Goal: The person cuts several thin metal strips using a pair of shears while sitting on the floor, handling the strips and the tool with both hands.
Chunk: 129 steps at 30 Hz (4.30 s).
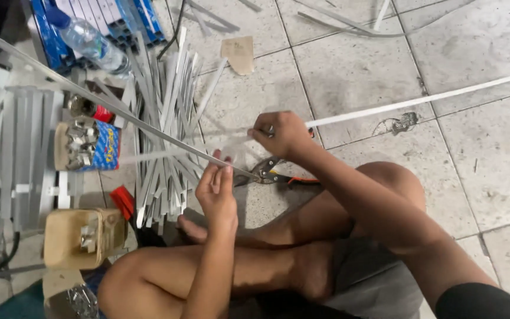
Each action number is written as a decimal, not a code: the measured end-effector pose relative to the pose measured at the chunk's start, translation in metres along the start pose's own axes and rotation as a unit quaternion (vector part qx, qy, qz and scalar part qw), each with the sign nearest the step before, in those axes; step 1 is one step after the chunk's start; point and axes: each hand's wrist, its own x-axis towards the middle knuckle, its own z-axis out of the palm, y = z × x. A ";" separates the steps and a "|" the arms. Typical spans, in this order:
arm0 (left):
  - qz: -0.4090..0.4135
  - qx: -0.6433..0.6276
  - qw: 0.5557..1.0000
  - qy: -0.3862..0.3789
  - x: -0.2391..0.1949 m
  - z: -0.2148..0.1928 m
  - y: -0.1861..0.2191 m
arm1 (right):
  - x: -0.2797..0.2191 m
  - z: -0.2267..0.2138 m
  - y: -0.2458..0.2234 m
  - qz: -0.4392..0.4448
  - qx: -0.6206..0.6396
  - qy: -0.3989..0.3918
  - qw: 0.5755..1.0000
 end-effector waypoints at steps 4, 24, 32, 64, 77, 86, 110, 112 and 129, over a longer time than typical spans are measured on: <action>0.022 -0.032 0.996 0.080 0.013 -0.015 -0.020 | -0.016 0.013 -0.033 -0.009 -0.002 -0.047 0.999; -0.060 -0.154 0.966 0.200 -0.001 0.011 -0.024 | -0.029 0.031 -0.021 -0.066 0.096 -0.123 0.986; -0.019 -0.214 0.942 0.257 0.012 0.009 -0.014 | -0.035 0.024 -0.042 -0.005 0.173 -0.165 0.971; 0.082 -0.026 0.931 0.354 0.117 -0.124 0.101 | -0.026 0.009 -0.027 0.056 0.119 -0.228 0.965; 0.090 -0.143 0.953 0.250 0.117 -0.145 0.091 | -0.019 0.003 0.002 0.045 0.199 -0.287 0.936; 0.109 -0.122 0.968 0.191 0.111 -0.152 0.102 | -0.015 0.001 0.004 0.013 0.224 -0.322 0.920; 0.127 0.014 0.962 0.243 0.121 -0.164 0.083 | -0.014 -0.002 0.001 0.052 0.289 -0.355 0.887; 0.108 0.026 0.962 0.251 0.119 -0.162 0.089 | -0.013 -0.003 -0.003 0.059 0.281 -0.355 0.889; 0.200 0.041 0.952 0.228 0.134 -0.186 0.061 | -0.010 -0.007 -0.006 0.015 0.243 -0.345 0.906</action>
